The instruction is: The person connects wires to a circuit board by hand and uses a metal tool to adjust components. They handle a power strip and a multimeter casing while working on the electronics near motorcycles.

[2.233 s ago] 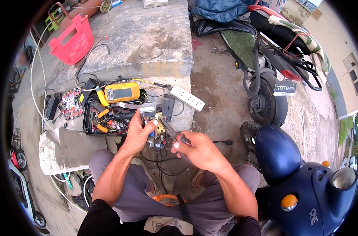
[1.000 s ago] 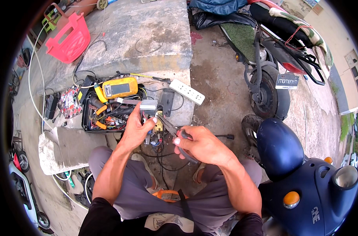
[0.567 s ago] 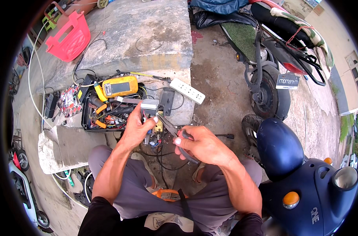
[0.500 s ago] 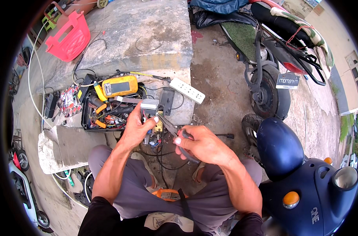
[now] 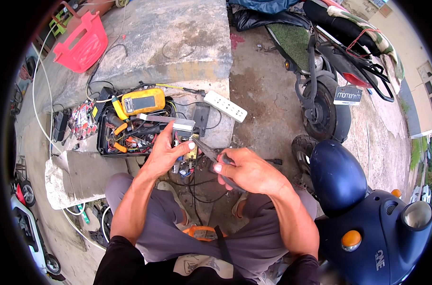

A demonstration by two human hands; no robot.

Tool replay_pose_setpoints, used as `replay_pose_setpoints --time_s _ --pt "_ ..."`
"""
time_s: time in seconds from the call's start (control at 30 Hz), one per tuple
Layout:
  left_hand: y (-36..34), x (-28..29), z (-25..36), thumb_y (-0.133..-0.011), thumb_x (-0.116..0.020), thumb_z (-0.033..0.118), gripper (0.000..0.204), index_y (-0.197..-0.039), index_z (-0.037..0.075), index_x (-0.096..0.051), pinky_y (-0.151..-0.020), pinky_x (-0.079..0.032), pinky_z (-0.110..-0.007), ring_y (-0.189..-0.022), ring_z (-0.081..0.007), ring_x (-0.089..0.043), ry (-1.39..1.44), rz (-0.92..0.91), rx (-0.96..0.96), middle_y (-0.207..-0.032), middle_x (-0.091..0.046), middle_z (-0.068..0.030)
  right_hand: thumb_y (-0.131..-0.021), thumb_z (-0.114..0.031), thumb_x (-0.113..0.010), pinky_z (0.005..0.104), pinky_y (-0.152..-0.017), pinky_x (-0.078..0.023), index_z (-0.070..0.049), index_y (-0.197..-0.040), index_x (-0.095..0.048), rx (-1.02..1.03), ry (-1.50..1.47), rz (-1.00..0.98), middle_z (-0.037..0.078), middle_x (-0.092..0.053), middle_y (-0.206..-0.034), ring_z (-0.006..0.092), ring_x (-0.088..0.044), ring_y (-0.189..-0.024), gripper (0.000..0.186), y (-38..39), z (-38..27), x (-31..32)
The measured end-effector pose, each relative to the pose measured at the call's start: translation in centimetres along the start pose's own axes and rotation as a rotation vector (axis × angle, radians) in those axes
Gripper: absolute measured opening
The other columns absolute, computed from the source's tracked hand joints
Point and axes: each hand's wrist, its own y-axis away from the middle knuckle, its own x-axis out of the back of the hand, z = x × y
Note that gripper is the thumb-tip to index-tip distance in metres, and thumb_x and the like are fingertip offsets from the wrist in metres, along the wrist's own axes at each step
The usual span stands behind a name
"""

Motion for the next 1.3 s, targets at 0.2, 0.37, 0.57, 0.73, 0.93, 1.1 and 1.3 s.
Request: replay_pose_setpoints --time_s 0.2,0.37,0.57,0.73,0.93,1.1,1.3 --pt "-0.2 -0.1 -0.4 -0.097 -0.081 0.009 0.053 -0.142 -0.002 -0.053 -0.093 -0.059 -0.035 -0.104 -0.0192 -0.072 0.030 -0.018 0.025 -0.116 -0.072 -0.0109 -0.111 -0.026 -0.063 0.0359 -0.067 -0.055 0.004 -0.103 -0.064 0.007 0.079 -0.011 0.008 -0.071 -0.083 0.0155 -0.067 -0.071 0.031 -0.2 0.5 0.2" --pt "-0.2 -0.1 -0.8 -0.098 -0.081 0.007 0.048 -0.137 0.000 -0.055 -0.086 -0.062 -0.034 -0.095 -0.0188 -0.077 0.016 -0.006 0.006 -0.110 -0.073 -0.0087 -0.111 -0.024 -0.061 0.0376 -0.067 -0.055 0.004 -0.103 -0.063 -0.009 0.162 -0.009 0.009 -0.071 -0.081 0.0172 -0.068 -0.069 0.028 -0.2 -0.2 0.0" --pt "-0.2 -0.3 -1.1 -0.096 -0.084 0.009 0.049 -0.136 0.000 -0.056 -0.085 -0.063 -0.034 -0.094 -0.0189 -0.076 0.027 0.011 0.009 -0.108 -0.072 -0.0081 -0.111 -0.024 -0.060 0.0386 -0.066 -0.055 0.004 -0.103 -0.062 -0.011 0.200 0.000 0.009 -0.071 -0.080 0.0184 -0.069 -0.068 0.029 -0.1 -0.3 -0.3" --pt "-0.2 -0.5 -1.3 -0.097 -0.082 0.007 0.047 -0.136 0.000 -0.056 -0.084 -0.063 -0.034 -0.094 -0.0191 -0.076 0.055 0.021 0.005 -0.108 -0.072 -0.0080 -0.111 -0.025 -0.059 0.0393 -0.067 -0.056 0.004 -0.103 -0.062 -0.024 0.217 0.008 0.009 -0.072 -0.080 0.0193 -0.070 -0.068 0.029 -0.2 -0.3 -0.4" --pt "-0.1 -0.5 -1.6 -0.098 -0.081 0.005 0.046 -0.136 0.000 -0.056 -0.084 -0.062 -0.033 -0.093 -0.0186 -0.075 0.059 0.033 0.008 -0.108 -0.072 -0.0079 -0.111 -0.025 -0.060 0.0401 -0.066 -0.056 0.004 -0.104 -0.063 -0.029 0.248 0.009 0.009 -0.072 -0.079 0.0201 -0.070 -0.067 0.030 -0.4 -0.4 -0.5" --pt "-0.1 -0.4 -1.5 -0.098 -0.081 0.006 0.046 -0.136 0.001 -0.056 -0.084 -0.062 -0.033 -0.093 -0.0182 -0.075 0.063 0.031 0.009 -0.107 -0.072 -0.0077 -0.111 -0.026 -0.060 0.0408 -0.067 -0.056 0.004 -0.104 -0.063 -0.041 0.276 0.014 0.010 -0.072 -0.079 0.0216 -0.072 -0.068 0.031 -0.3 -0.8 -0.6" --pt "0.0 -0.5 -1.3 -0.098 -0.082 0.007 0.047 -0.136 0.001 -0.057 -0.085 -0.062 -0.034 -0.093 -0.0173 -0.074 0.083 0.038 0.013 -0.107 -0.072 -0.0068 -0.111 -0.026 -0.060 0.0417 -0.068 -0.057 0.005 -0.103 -0.064 -0.007 0.288 0.017 0.012 -0.073 -0.078 0.0232 -0.073 -0.067 0.032 -0.4 -0.5 -0.6"
